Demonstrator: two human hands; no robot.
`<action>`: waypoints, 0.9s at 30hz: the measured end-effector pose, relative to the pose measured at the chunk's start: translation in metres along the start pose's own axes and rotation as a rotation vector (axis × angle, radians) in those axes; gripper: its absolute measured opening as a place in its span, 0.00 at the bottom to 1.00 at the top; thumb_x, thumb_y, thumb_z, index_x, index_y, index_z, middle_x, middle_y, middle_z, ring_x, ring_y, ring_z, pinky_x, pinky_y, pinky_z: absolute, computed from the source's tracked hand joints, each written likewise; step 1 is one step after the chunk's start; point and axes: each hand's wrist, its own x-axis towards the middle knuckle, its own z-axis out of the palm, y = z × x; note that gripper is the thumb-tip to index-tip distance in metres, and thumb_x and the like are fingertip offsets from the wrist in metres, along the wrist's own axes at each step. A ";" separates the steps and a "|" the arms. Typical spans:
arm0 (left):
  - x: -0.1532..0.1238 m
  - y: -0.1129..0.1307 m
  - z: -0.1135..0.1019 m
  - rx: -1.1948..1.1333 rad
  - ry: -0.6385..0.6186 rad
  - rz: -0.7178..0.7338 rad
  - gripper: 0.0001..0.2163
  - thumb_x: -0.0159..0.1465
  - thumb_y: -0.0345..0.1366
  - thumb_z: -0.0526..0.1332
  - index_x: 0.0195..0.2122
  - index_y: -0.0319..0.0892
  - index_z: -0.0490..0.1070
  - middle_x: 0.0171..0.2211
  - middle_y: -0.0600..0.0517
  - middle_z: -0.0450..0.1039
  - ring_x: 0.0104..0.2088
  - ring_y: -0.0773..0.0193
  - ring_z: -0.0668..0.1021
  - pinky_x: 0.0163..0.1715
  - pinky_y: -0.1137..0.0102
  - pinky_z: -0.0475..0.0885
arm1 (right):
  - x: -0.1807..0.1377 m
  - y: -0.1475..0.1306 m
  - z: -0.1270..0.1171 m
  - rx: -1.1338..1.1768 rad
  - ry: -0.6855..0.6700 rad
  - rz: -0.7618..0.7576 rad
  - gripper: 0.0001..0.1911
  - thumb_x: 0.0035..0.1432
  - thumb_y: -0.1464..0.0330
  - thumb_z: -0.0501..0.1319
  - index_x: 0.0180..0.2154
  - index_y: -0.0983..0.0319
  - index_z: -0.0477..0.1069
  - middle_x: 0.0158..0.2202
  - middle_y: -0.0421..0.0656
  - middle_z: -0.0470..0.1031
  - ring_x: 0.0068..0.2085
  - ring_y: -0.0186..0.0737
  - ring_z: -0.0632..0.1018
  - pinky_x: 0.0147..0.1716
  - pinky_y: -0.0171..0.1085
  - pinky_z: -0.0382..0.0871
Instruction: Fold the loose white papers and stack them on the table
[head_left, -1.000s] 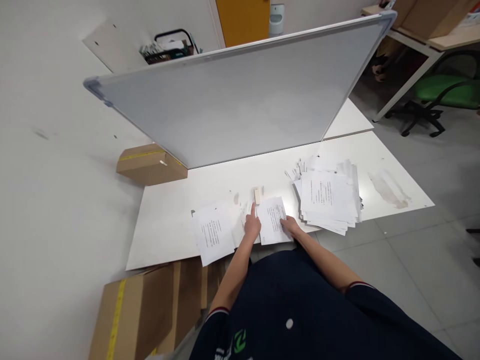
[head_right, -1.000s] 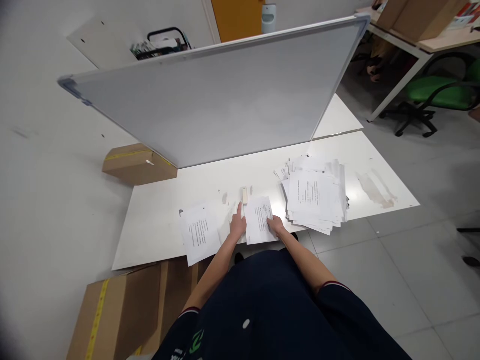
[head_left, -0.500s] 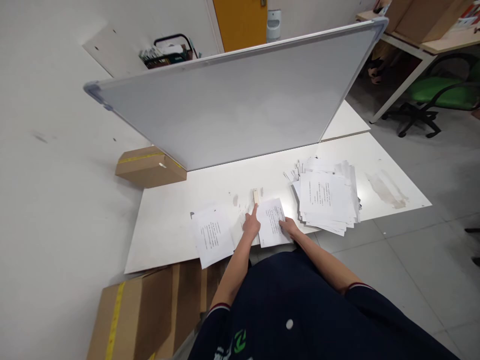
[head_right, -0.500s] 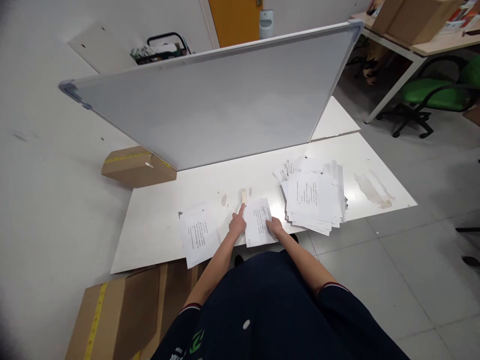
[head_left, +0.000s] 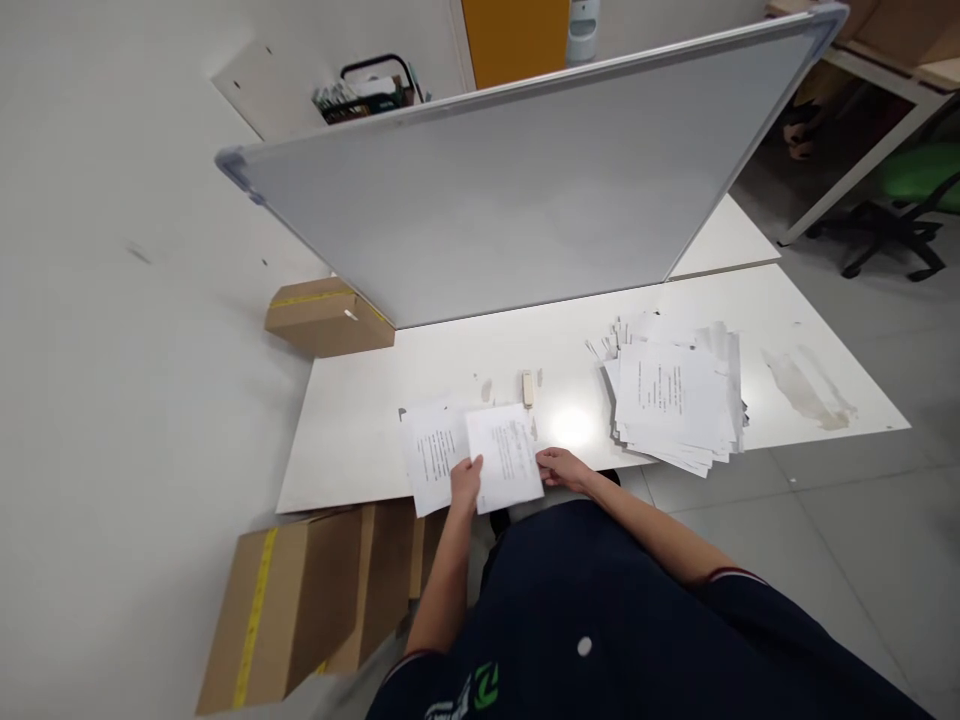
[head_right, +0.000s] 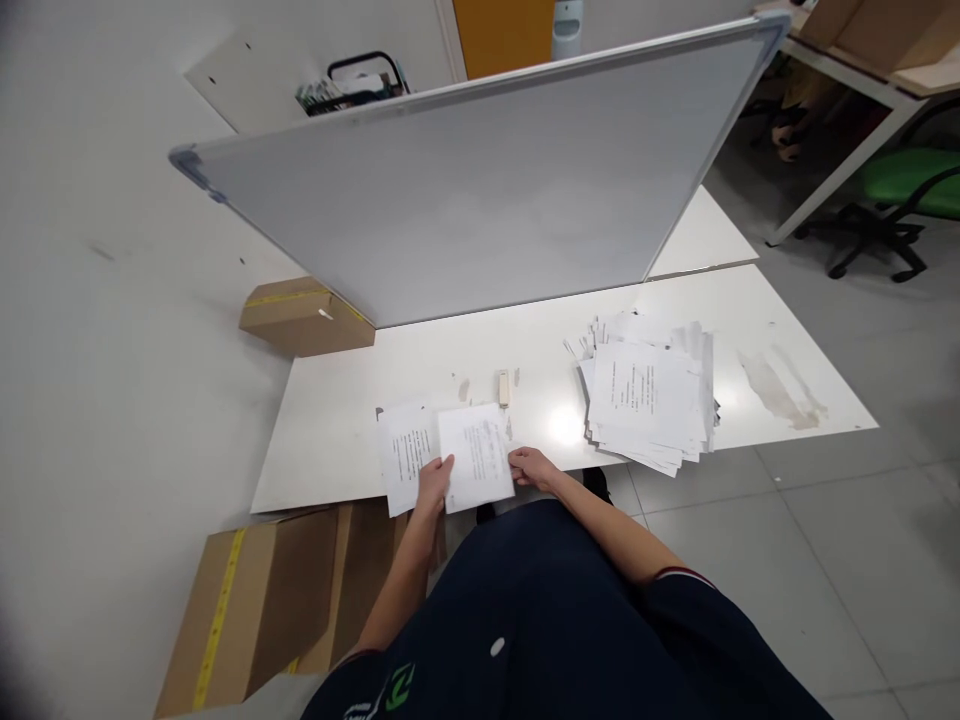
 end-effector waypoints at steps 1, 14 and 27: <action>0.007 0.000 -0.015 0.047 0.062 0.030 0.13 0.49 0.44 0.58 0.20 0.38 0.67 0.15 0.55 0.62 0.22 0.66 0.69 0.22 0.73 0.62 | -0.001 -0.002 0.000 -0.015 0.003 -0.012 0.09 0.50 0.64 0.59 0.33 0.63 0.65 0.32 0.44 0.74 0.26 0.30 0.74 0.20 0.27 0.66; 0.072 -0.006 -0.099 0.601 0.259 -0.071 0.11 0.51 0.39 0.54 0.27 0.36 0.69 0.30 0.39 0.71 0.36 0.48 0.73 0.34 0.61 0.66 | -0.031 -0.005 -0.042 -0.070 0.160 -0.081 0.09 0.50 0.64 0.58 0.31 0.64 0.64 0.33 0.46 0.74 0.23 0.30 0.73 0.18 0.27 0.64; 0.033 -0.007 -0.052 0.761 0.538 0.184 0.27 0.55 0.42 0.53 0.56 0.44 0.50 0.51 0.40 0.55 0.49 0.45 0.62 0.43 0.53 0.61 | -0.050 -0.046 -0.137 -1.154 0.995 -0.520 0.27 0.48 0.62 0.58 0.49 0.66 0.59 0.52 0.56 0.59 0.53 0.54 0.59 0.48 0.46 0.54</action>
